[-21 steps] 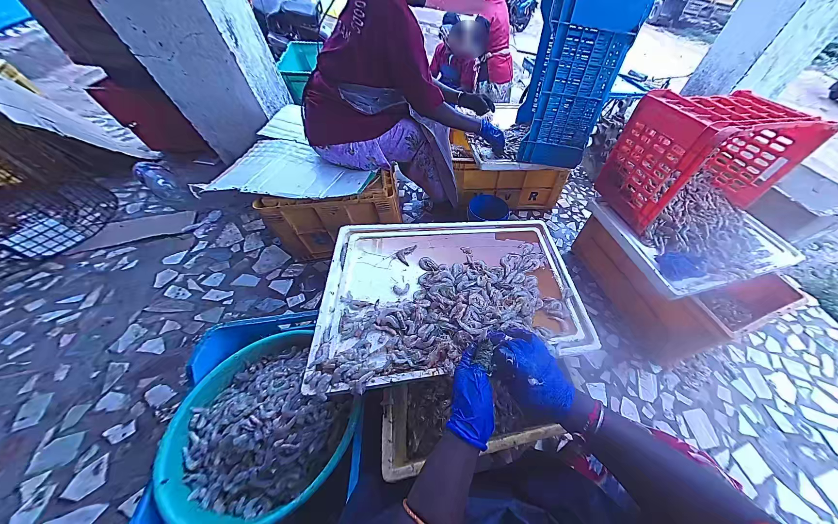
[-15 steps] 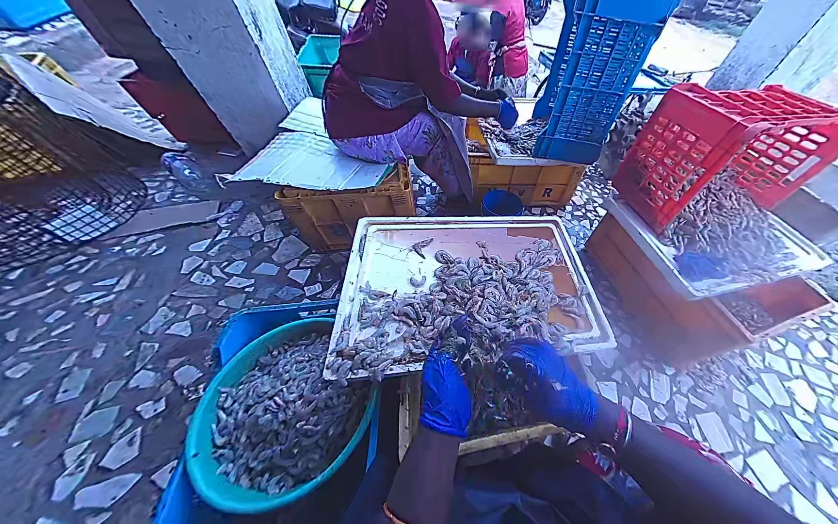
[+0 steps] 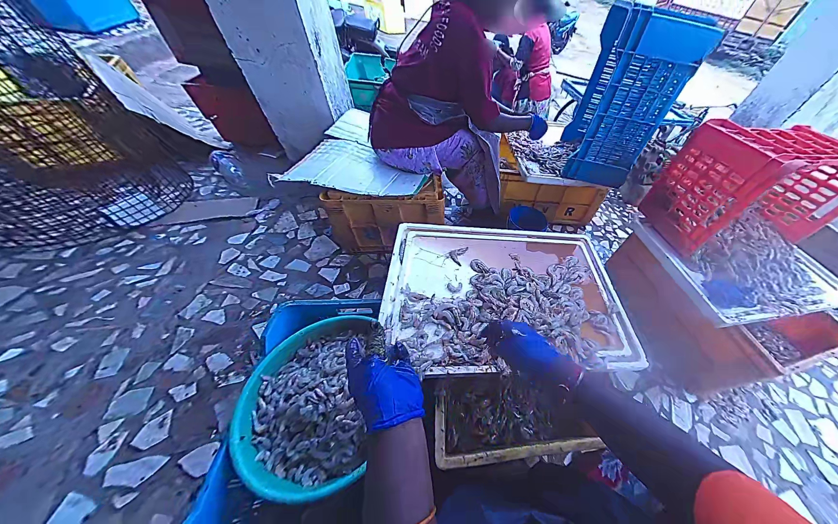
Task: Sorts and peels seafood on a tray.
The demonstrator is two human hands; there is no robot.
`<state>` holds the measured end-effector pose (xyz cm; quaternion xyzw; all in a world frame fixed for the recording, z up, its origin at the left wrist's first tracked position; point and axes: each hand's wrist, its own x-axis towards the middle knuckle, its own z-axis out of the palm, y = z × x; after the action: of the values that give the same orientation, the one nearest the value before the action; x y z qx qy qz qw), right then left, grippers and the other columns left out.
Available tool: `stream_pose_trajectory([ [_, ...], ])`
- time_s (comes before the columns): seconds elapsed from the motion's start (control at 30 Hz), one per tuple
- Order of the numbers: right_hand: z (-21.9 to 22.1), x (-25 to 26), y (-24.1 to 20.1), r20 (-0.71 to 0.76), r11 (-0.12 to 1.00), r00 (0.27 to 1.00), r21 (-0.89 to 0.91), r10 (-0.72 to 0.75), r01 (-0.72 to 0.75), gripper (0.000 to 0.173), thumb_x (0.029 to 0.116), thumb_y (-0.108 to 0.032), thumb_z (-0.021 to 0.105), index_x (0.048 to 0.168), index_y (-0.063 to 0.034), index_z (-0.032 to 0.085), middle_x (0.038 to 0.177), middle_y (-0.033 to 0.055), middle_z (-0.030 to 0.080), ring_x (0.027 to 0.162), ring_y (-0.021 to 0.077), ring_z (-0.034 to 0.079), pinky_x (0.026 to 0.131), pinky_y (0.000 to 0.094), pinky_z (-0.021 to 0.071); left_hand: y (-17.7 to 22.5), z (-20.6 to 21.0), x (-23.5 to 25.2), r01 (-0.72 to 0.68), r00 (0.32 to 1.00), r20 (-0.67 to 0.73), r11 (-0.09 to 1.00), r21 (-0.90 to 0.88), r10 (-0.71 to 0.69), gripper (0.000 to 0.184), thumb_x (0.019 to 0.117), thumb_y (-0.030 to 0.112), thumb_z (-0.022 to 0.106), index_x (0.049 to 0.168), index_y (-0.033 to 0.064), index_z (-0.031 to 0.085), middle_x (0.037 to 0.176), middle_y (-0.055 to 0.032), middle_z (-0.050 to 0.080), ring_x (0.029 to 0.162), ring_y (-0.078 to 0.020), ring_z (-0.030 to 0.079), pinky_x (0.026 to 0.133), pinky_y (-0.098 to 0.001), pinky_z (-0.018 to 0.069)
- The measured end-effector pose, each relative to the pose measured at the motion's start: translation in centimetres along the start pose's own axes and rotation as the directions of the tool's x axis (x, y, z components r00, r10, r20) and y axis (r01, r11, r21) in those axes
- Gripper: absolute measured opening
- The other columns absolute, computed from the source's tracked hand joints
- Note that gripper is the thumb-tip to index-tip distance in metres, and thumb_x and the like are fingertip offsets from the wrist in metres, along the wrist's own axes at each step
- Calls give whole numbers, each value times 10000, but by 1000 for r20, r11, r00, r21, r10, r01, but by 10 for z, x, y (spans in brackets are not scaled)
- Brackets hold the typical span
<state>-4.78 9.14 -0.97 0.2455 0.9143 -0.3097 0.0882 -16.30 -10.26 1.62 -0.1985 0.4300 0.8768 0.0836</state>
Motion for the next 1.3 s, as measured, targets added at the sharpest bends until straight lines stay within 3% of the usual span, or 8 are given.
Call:
stream_pose_trajectory([
  [0.2, 15, 100, -58, -69, 966, 986, -199, 153, -163, 376, 1016, -266, 514, 1357, -174, 643, 1412, 77, 631, 1332, 280, 571, 1053, 570, 462, 5, 13, -2, -198, 977, 119, 956, 216, 175, 822, 913, -129, 607, 1618, 52, 223, 1434, -221, 499, 1143, -198, 620, 928, -344, 559],
  [0.4, 29, 108, -52, -28, 962, 980, -189, 196, -198, 404, 1000, -329, 552, 1364, -167, 620, 1387, 103, 638, 1285, 312, 600, 1000, 599, 490, 5, 23, -11, -287, 941, 259, 919, 269, 218, 949, 876, -187, 593, 1645, 71, 101, 1392, -191, 553, 952, -78, 698, 831, -219, 583],
  [0.57, -20, 35, -12, -142, 978, 986, 199, 92, -63, 324, 986, -285, 622, 1263, -124, 672, 1244, 94, 690, 1169, 216, 647, 1029, 460, 509, -12, 25, -22, -266, 909, 393, 918, 296, 137, 881, 914, -167, 557, 1639, 44, 102, 1487, -212, 487, 1036, -96, 701, 894, -230, 579],
  [0.67, -50, -22, 19, -242, 806, 961, 590, 135, 35, 233, 980, -187, 661, 1188, -90, 695, 1074, 52, 725, 917, 132, 695, 816, 327, 591, -33, 24, -30, -309, 855, 509, 882, 356, 94, 812, 927, -103, 462, 1642, 46, 107, 1564, -197, 415, 1182, -103, 635, 986, -234, 522],
  [0.73, -64, -55, 27, -277, 638, 948, 761, 158, 116, 196, 972, -84, 647, 1158, -36, 686, 984, 56, 717, 793, 125, 667, 691, 290, 573, -45, 24, -38, -385, 785, 618, 808, 446, 33, 640, 1007, -57, 418, 1614, -4, 223, 1641, -205, 322, 1381, -145, 511, 1128, -267, 425],
  [0.9, -60, -87, 29, -303, 478, 952, 844, 48, 245, 204, 996, -44, 603, 1193, 0, 632, 1053, 67, 703, 910, 142, 689, 809, 314, 599, -75, 36, -76, -446, 624, 766, 734, 511, -154, 313, 962, -46, 552, 1241, -28, 692, 1228, -90, 732, 1140, -57, 674, 1033, -234, 520],
  [1.1, -45, -88, 61, -428, 424, 902, 829, 63, 364, 222, 919, -12, 706, 1140, 0, 697, 1040, 67, 746, 953, 144, 719, 870, 331, 617, -119, 43, -91, -450, 636, 762, 746, 490, -117, 249, 877, -61, 677, 1121, -64, 728, 1094, -96, 762, 1024, -43, 707, 940, -219, 570],
  [1.3, -46, -87, 77, -314, 350, 925, 909, 214, 228, 226, 939, -49, 694, 1160, -13, 662, 1046, 76, 713, 890, 155, 710, 803, 331, 618, -120, 52, -113, -522, 568, 796, 657, 545, -210, 259, 971, -50, 516, 1176, -110, 663, 1124, -115, 719, 1039, 18, 648, 988, -171, 498],
])
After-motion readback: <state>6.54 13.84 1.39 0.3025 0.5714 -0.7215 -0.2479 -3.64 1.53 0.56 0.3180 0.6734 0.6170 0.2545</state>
